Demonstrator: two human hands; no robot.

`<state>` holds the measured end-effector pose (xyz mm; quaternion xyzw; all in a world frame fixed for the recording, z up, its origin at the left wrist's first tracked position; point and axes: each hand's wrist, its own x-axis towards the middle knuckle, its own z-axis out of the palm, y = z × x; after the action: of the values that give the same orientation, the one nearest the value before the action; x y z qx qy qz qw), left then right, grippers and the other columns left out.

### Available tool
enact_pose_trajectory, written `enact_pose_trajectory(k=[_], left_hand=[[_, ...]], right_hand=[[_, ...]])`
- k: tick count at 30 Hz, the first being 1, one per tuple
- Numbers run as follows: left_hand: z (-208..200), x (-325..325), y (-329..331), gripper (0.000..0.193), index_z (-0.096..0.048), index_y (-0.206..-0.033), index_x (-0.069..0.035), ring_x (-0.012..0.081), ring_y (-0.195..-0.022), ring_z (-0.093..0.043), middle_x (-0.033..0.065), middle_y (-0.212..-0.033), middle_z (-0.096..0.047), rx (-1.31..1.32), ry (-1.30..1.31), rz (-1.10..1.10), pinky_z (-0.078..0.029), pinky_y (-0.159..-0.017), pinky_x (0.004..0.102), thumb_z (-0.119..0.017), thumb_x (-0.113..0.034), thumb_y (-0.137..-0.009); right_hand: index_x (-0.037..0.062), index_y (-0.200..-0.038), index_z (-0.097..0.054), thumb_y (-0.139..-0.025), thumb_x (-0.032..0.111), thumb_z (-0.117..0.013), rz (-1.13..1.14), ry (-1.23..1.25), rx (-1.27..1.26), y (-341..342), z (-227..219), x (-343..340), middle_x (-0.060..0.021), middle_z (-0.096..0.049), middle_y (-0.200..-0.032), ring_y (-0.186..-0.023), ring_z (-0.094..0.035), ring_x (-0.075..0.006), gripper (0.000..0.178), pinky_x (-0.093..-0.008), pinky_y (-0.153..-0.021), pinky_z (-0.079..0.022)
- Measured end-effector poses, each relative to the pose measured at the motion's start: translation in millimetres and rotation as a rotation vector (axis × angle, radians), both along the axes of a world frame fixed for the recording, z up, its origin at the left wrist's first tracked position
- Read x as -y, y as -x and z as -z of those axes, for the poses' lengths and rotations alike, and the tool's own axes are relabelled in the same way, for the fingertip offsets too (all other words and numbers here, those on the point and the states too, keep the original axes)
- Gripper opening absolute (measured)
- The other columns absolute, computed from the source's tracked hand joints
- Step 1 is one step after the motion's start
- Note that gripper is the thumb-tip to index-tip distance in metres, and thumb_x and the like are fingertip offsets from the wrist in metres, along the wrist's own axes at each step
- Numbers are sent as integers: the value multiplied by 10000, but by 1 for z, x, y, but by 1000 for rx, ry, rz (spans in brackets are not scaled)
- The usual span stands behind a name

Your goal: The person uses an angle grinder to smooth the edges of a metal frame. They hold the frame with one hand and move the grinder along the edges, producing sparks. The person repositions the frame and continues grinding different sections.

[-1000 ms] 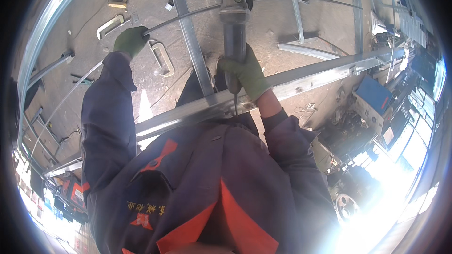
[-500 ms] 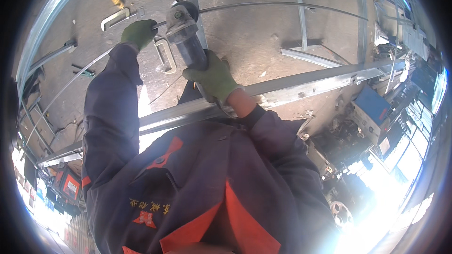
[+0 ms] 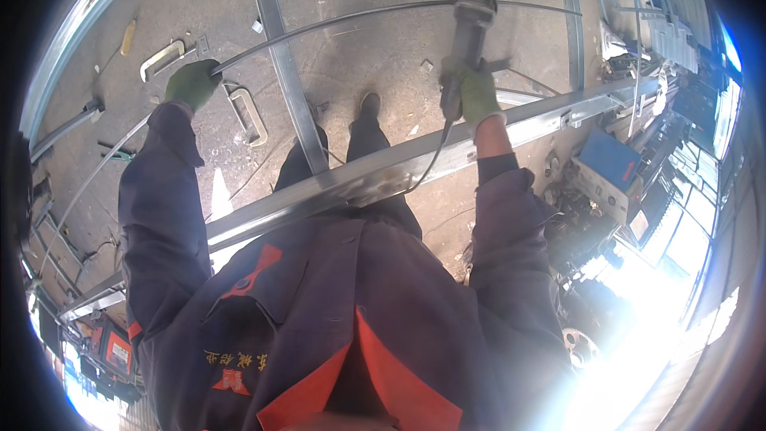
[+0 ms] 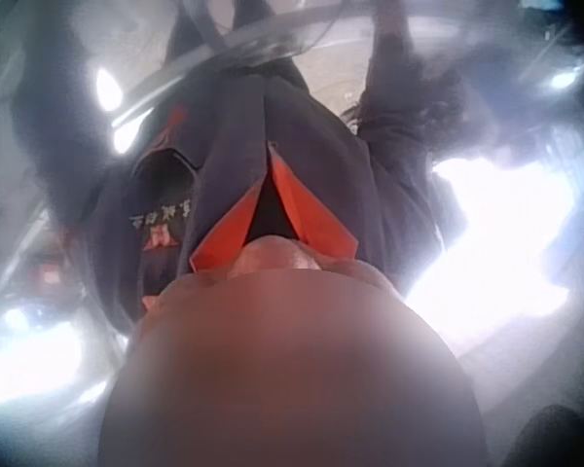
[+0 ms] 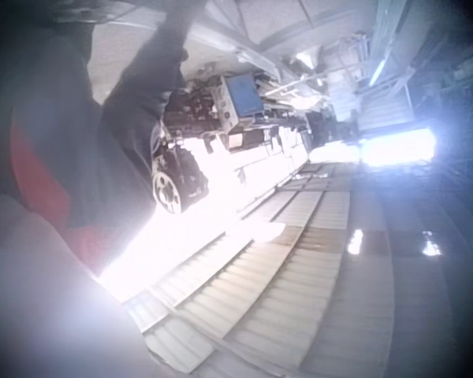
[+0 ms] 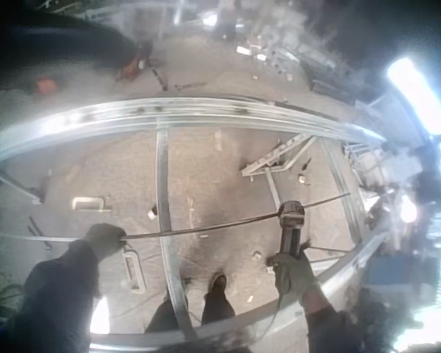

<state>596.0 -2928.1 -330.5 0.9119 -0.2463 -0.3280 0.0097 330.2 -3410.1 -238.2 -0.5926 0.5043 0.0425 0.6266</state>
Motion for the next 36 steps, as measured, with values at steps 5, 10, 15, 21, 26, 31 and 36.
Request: enact_pose_trajectory(k=[5,10,15,21,26,31,36], left_hand=[[11,-4,-3,308,-768,-1268,-221,364,-1146,-749,106,-1182,-803,7,-19,2,-581,-964,518,-656,-387,-1034],[18,-10,-3,353,-759,-1316,-215,368,-1137,-754,137,-1195,-801,10,-19,-17,-583,-955,514,-661,-405,-1035],[23,-15,0,347,-757,-1318,-212,377,-1118,-756,142,-1164,-803,59,9,-20,-584,-946,505,-681,-396,-1033],[29,-22,3,302,-774,-1287,-216,376,-1104,-756,136,-1157,-801,82,45,-46,-594,-929,494,-735,-326,-1009],[32,-25,10,296,-784,-1266,-208,372,-1074,-763,144,-1135,-801,162,85,-87,-597,-906,485,-757,-283,-981],[28,-26,-1,261,-803,-1224,-183,374,-1042,-771,154,-1078,-803,41,108,-62,-597,-881,474,-745,-225,-973],[31,-27,-5,254,-810,-1222,-170,364,-1002,-783,163,-1058,-809,34,134,-52,-603,-853,465,-744,-218,-981]], right_hand=[[32,-1221,-644,-896,187,-848,-28,-9,14,3,8,-17,-92,-731,-937,-780,-732,-213,414,-363,-647,-580],[15,-1340,-625,-843,322,-906,-485,130,88,21,13,-58,-149,-759,-1136,-995,-747,-265,648,-395,-878,-592],[10,-1274,-625,-844,288,-895,-183,48,7,24,13,22,-127,-740,-1061,-886,-743,-226,579,-372,-730,-594],[-12,-1230,-612,-909,162,-836,61,59,-20,15,-7,144,-113,-721,-988,-735,-731,-219,428,-341,-601,-574],[-12,-1268,-620,-867,255,-892,-164,31,44,18,6,92,-151,-739,-1039,-865,-745,-222,553,-375,-739,-601],[0,-1345,-597,-865,261,-907,-281,77,16,31,15,64,-129,-735,-1093,-878,-731,-216,629,-358,-776,-594],[41,-1273,-600,-911,162,-844,-59,46,-4,31,2,134,-67,-719,-964,-807,-704,-183,453,-336,-704,-574]])
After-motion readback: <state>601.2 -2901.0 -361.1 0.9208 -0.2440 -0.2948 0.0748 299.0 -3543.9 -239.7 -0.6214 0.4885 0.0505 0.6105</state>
